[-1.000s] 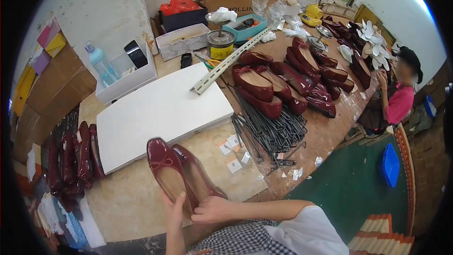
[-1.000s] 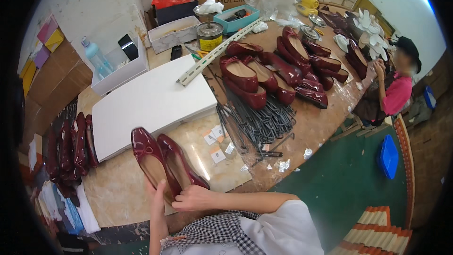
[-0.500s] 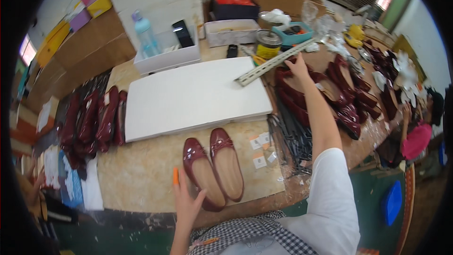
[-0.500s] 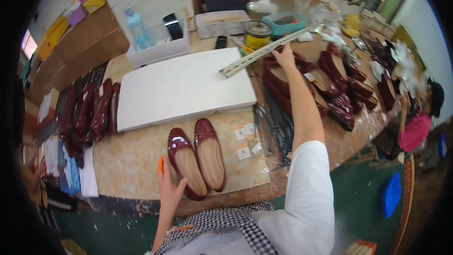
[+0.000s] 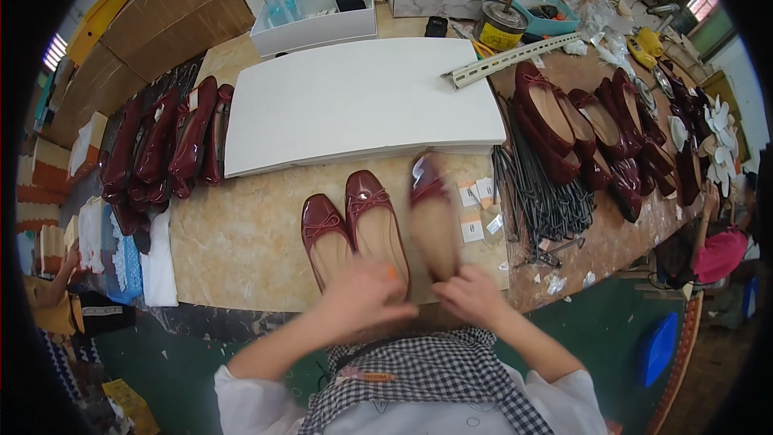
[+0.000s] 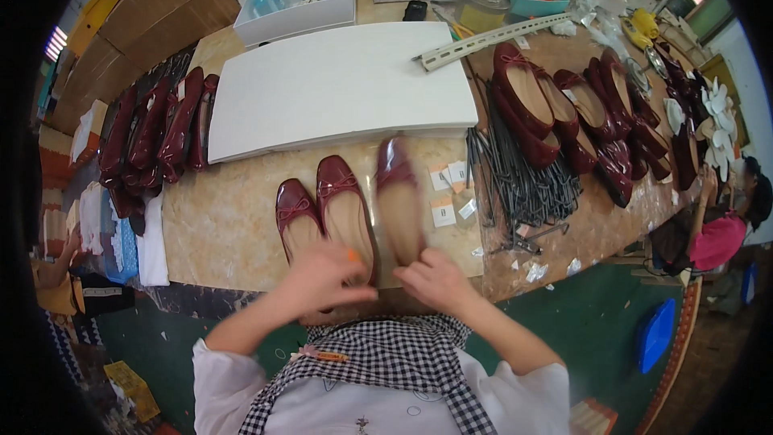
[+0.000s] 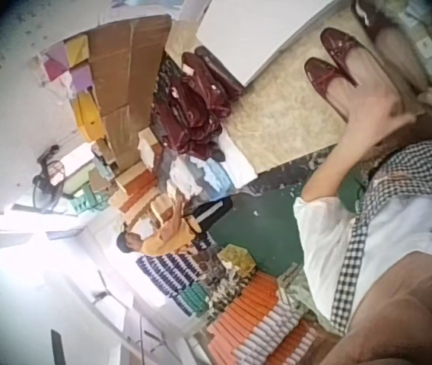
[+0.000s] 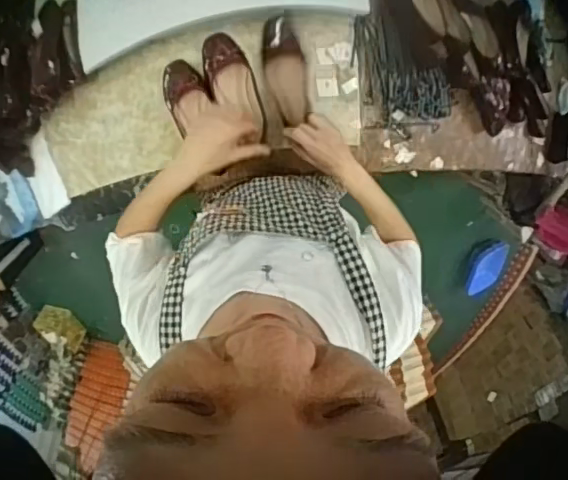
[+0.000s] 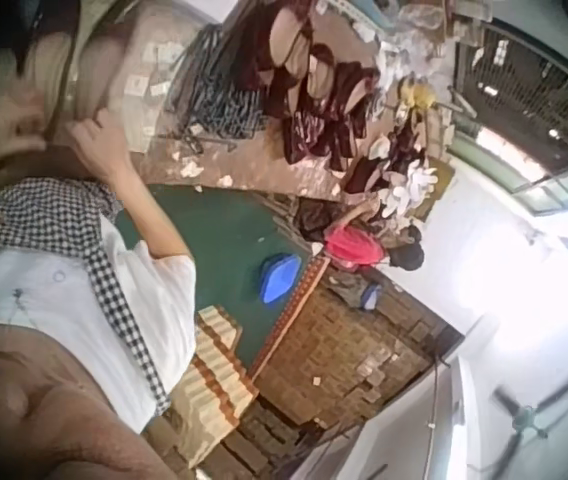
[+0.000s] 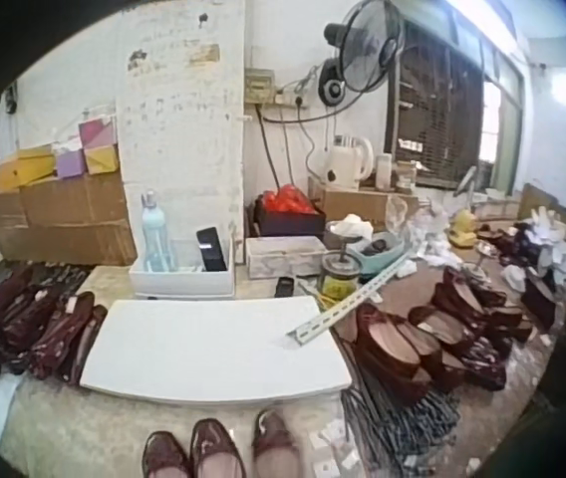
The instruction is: The person wipes the exterior of maroon patent leather flats with a white cloth and inserts a metal shoe tree into each shoe. The person repeats this process for multiple pairs of shoes on a cluttered workbench in a factory setting.
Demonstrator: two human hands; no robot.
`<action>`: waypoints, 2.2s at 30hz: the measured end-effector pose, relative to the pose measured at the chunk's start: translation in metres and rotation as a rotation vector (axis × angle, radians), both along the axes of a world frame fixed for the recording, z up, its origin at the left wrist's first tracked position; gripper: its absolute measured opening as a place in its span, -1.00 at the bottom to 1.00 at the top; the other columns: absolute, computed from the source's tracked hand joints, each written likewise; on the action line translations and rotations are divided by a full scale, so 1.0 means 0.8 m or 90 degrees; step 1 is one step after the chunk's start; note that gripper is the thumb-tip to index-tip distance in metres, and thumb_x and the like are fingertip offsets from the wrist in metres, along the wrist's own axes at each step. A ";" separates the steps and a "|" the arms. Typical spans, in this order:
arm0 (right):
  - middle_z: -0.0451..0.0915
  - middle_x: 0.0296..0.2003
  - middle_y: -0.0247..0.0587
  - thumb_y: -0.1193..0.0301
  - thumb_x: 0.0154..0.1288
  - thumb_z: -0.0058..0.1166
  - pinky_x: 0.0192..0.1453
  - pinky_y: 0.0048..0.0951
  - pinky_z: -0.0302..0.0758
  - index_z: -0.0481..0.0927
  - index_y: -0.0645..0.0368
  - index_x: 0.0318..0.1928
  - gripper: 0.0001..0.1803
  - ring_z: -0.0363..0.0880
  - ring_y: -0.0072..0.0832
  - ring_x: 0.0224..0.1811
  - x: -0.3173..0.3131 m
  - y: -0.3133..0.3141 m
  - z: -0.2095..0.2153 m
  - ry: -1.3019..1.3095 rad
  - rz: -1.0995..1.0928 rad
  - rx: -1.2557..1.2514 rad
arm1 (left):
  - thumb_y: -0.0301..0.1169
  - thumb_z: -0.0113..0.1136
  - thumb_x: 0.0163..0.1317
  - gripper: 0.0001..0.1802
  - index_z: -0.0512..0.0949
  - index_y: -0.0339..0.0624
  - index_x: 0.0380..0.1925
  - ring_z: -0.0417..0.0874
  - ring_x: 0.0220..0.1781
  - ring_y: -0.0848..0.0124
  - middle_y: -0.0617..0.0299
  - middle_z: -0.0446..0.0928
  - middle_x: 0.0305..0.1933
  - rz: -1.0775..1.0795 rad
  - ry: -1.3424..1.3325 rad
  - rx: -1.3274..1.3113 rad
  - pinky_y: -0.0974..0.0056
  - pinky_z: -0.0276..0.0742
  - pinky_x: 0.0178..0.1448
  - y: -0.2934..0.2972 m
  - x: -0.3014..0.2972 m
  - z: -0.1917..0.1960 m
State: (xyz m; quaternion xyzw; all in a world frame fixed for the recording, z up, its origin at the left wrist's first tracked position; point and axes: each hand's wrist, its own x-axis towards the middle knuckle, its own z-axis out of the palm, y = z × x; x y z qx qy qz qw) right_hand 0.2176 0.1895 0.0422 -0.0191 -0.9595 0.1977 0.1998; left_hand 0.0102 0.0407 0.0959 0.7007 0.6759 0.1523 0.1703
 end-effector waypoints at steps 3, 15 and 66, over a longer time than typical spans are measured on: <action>0.60 -0.32 -0.29 0.42 -0.01 0.34 -0.27 -0.33 0.48 0.57 0.09 -0.02 -0.54 0.49 -0.29 -0.35 0.001 -0.009 -0.007 -0.081 -0.008 -0.108 | -0.08 0.27 0.05 -0.47 0.55 -0.02 0.03 0.44 0.14 -0.01 -0.03 0.48 0.08 0.183 0.107 0.169 -0.06 0.34 0.20 0.100 -0.093 0.021; 0.40 0.21 -0.02 0.54 0.20 0.12 0.11 -0.42 0.50 0.09 0.18 0.43 -0.20 0.45 -0.41 0.16 -0.014 -0.019 0.048 0.257 -0.226 -0.716 | -0.28 0.21 0.15 -0.75 0.57 -0.26 -0.31 0.53 -0.20 0.06 0.05 0.49 -0.33 0.389 0.116 0.312 0.08 0.48 -0.12 0.144 -0.170 -0.025; 0.48 0.20 -0.13 0.21 0.50 -0.17 0.35 -0.37 0.29 0.44 0.32 0.22 -0.52 0.42 -0.38 0.24 -0.078 -0.038 0.082 -0.119 0.122 -1.129 | 0.31 -0.16 0.29 0.07 -0.51 0.06 0.46 0.66 -0.38 0.22 -0.03 -0.05 0.52 -0.038 -1.507 -0.001 0.24 0.67 -0.39 -0.010 0.068 -0.001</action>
